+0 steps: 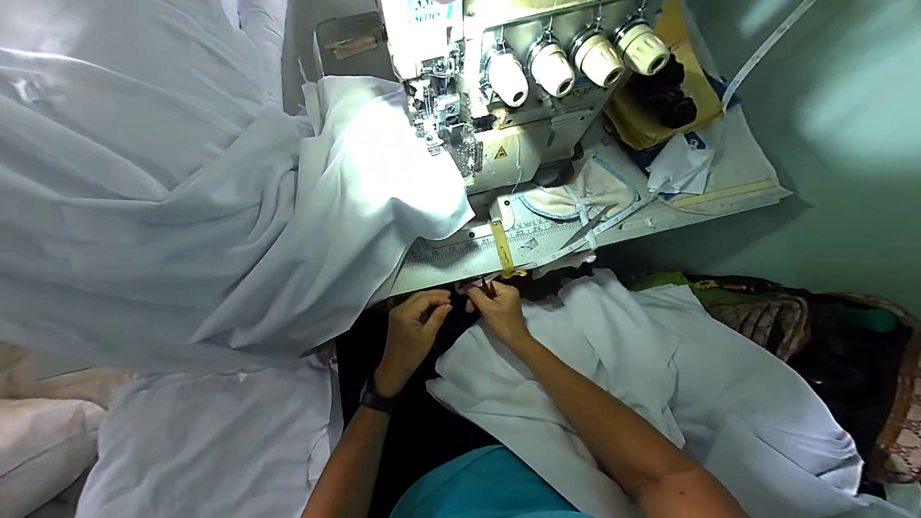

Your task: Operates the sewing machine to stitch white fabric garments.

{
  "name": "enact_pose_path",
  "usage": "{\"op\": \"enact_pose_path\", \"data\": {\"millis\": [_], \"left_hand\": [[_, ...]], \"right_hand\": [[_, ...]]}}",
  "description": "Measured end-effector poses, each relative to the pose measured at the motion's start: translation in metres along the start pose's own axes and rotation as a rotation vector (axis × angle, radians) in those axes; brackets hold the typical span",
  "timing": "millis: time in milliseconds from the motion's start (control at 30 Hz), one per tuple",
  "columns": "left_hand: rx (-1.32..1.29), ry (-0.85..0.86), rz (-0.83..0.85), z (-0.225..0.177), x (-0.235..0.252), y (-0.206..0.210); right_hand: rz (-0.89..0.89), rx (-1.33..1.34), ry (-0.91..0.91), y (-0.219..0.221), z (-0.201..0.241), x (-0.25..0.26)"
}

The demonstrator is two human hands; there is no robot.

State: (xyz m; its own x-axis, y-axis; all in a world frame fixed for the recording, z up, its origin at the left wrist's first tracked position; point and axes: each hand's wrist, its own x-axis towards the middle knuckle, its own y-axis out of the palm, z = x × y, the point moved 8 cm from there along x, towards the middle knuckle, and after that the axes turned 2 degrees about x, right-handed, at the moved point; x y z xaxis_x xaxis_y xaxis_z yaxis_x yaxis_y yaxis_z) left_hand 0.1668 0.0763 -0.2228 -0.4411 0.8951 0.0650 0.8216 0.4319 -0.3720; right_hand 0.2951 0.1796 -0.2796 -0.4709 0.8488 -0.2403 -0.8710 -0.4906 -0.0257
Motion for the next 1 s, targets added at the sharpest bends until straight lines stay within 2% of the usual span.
{"op": "enact_pose_path", "data": {"millis": [100,167,333,533,600,700,800,900,1000], "left_hand": [[-0.012,0.016,0.202,0.001,0.004,0.008],[-0.045,-0.035,0.315,0.006,0.004,0.014],[-0.208,-0.317,0.456,0.017,-0.003,0.004],[-0.252,-0.4,0.456,0.029,-0.012,-0.028],[-0.261,-0.401,0.478,0.028,-0.014,-0.034],[-0.307,-0.368,0.488,0.019,-0.012,-0.039],[-0.313,-0.334,0.476,0.003,-0.004,-0.041],[-0.239,-0.296,0.538,-0.009,0.0,-0.041],[-0.203,-0.25,0.589,-0.014,0.002,-0.038]], "right_hand": [[0.126,0.296,0.384,0.006,-0.002,-0.009],[0.121,0.378,0.486,0.006,0.001,-0.013],[-0.022,0.355,0.427,-0.009,0.008,-0.005],[-0.158,0.341,0.351,-0.018,0.011,-0.003],[-0.078,0.277,0.297,-0.015,0.014,-0.007],[0.271,0.014,0.232,0.007,0.021,-0.024],[0.494,0.001,0.336,0.029,0.023,-0.051],[0.532,0.252,0.489,0.042,0.024,-0.07],[0.486,0.379,0.528,0.047,0.026,-0.075]]}}
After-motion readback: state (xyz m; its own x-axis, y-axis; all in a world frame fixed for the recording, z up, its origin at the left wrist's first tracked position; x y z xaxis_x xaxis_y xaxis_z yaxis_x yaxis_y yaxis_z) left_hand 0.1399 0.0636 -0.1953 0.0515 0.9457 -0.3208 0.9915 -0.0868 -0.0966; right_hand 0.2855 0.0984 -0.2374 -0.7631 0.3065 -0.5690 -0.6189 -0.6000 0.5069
